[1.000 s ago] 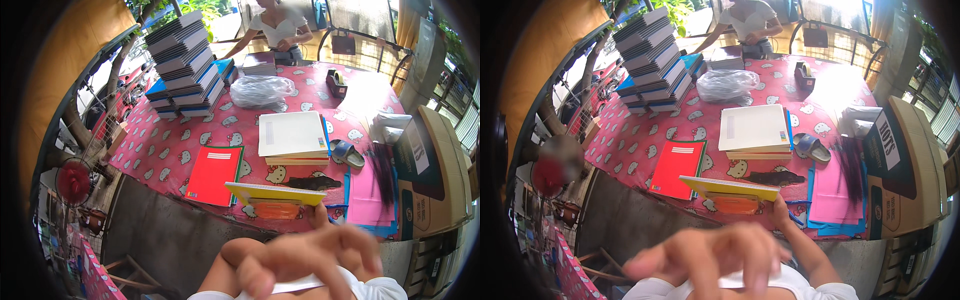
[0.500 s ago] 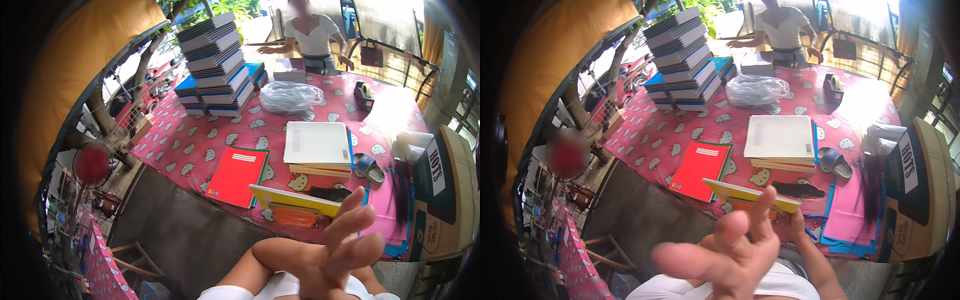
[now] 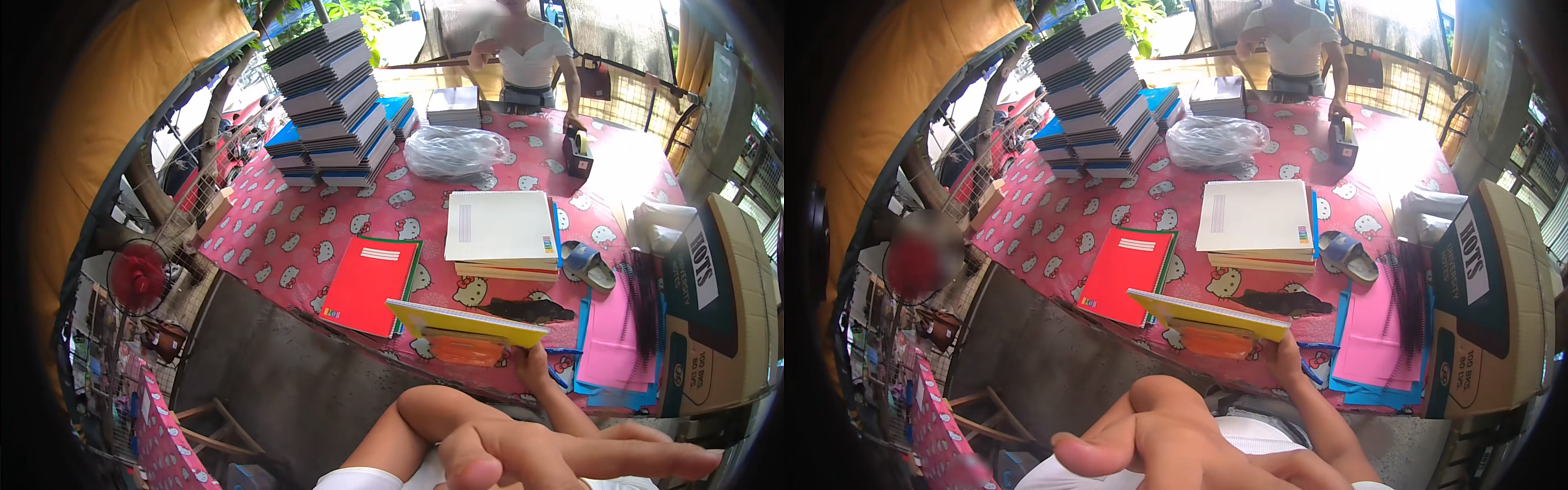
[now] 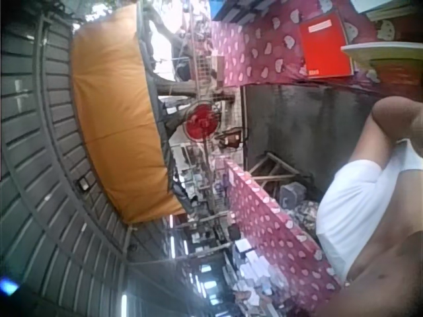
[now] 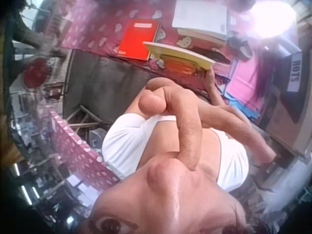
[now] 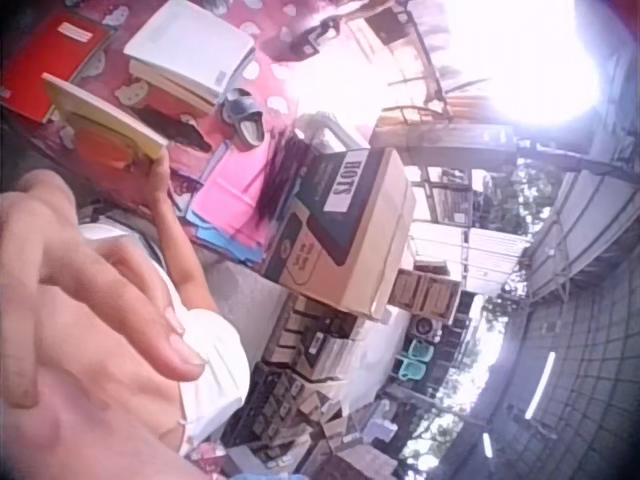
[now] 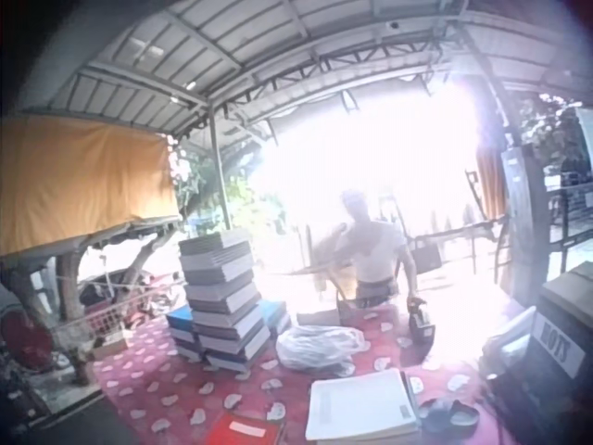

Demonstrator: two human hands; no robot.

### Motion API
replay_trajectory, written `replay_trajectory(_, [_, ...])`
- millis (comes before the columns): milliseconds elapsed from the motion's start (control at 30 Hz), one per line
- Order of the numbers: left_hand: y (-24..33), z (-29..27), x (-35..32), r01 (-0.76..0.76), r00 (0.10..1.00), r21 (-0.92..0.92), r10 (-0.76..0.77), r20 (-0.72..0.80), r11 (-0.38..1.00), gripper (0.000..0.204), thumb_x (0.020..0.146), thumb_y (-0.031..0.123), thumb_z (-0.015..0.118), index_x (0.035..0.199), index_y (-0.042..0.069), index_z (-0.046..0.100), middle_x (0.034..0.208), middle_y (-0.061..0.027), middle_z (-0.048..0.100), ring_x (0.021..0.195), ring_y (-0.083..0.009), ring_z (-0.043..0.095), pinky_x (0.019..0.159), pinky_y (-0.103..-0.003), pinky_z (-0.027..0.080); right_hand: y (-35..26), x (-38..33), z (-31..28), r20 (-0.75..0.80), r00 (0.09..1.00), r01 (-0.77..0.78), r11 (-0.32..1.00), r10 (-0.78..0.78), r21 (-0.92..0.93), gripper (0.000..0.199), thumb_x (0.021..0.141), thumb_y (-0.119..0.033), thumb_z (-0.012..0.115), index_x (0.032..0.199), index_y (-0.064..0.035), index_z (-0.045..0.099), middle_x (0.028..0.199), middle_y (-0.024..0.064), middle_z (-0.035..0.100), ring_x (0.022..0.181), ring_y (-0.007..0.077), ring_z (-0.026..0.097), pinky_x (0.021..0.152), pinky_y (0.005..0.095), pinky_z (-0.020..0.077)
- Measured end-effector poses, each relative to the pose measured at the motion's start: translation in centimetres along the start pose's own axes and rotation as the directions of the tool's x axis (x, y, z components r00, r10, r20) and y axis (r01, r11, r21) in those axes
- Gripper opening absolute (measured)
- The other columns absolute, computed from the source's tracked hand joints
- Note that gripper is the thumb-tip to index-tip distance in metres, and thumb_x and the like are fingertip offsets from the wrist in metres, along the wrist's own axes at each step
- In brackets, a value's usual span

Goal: The person sorts various colored spiral notebooks on a table, checking each one before placing it into stacks by color and using a blue tool to adjust the spiral bindings.

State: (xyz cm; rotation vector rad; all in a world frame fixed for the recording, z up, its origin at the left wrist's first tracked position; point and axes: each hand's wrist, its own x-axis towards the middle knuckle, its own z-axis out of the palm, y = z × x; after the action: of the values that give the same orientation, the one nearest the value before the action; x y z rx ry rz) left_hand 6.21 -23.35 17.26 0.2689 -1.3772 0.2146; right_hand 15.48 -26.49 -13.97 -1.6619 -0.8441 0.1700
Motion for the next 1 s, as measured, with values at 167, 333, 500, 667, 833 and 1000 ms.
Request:
replay_trajectory(167, [0.9,0.2,2.9,-0.258,0.966,-0.186,0.260,-0.017,0.948,0.072,0.096,0.054,0.023,0.100,-0.004,0.067,0.140,-0.0429,0.021,0.131,-0.0563,0.024,0.102,-0.059,0.028,0.5,-0.2,-0.1,0.007,1.000,-0.017,1.000,0.017,0.009,0.023,0.084,-0.001,0.058,0.107,-0.0029,0.055,0.098,0.0199,0.061,0.092,0.0376,0.061,0.079,0.0395,0.0480])
replay_trajectory(333, [1.0,2.3,3.3,0.056,0.950,-0.018,-0.059,-0.307,0.998,0.067,0.097,0.052,0.027,0.098,-0.005,0.063,0.136,-0.0407,0.027,0.120,-0.0492,0.045,0.093,-0.053,0.041,0.6,0.0,-0.2,0.005,0.999,0.044,0.998,-0.043,-0.047,0.023,0.084,-0.001,0.058,0.107,-0.0032,0.055,0.097,0.0197,0.061,0.092,0.0380,0.061,0.079,0.0395,0.0482])
replay_trajectory(500, [0.2,1.4,2.5,-0.089,0.984,-0.053,0.080,-0.157,0.995,0.063,0.095,0.054,0.038,0.093,-0.006,0.059,0.134,-0.0399,0.028,0.092,-0.0426,0.062,0.077,-0.043,0.052,0.5,-0.2,0.1,0.010,1.000,0.007,1.000,-0.007,0.003,0.024,0.084,-0.001,0.058,0.108,-0.0034,0.054,0.098,0.0199,0.061,0.091,0.0383,0.060,0.078,0.0402,0.0479])
replay_trajectory(667, [4.6,-0.1,2.5,0.563,0.826,0.081,-0.563,-0.025,0.823,0.055,0.091,0.051,0.053,0.080,-0.003,0.056,0.123,-0.0398,0.043,0.072,-0.0338,0.067,0.067,-0.034,0.055,-0.2,-0.1,0.0,0.011,1.000,0.012,1.000,-0.012,-0.004,0.022,0.086,-0.002,0.056,0.108,-0.0035,0.055,0.099,0.0193,0.061,0.090,0.0375,0.060,0.078,0.0397,0.0479])
replay_trajectory(833, [4.4,-2.8,0.5,0.339,0.601,-0.149,-0.336,-0.725,0.929,0.013,0.097,0.021,0.053,0.096,0.009,0.058,0.110,-0.0068,0.054,0.106,-0.0146,0.051,0.095,-0.034,0.039,0.1,1.0,0.7,-0.056,0.987,0.131,0.961,-0.148,-0.243,0.021,0.088,-0.004,0.054,0.108,-0.0038,0.055,0.099,0.0187,0.061,0.091,0.0363,0.061,0.079,0.0393,0.0479])
replay_trajectory(1000, [6.8,-6.6,-2.7,0.226,0.393,-0.112,-0.196,-0.898,0.968,0.024,0.098,0.024,0.048,0.101,0.007,0.064,0.105,-0.0048,0.065,0.103,-0.0191,0.059,0.100,-0.043,0.040,0.0,0.4,0.1,0.026,0.994,0.110,0.985,-0.108,-0.131,0.019,0.089,-0.005,0.053,0.108,-0.0040,0.055,0.098,0.0183,0.061,0.092,0.0350,0.061,0.080,0.0392,0.0479])
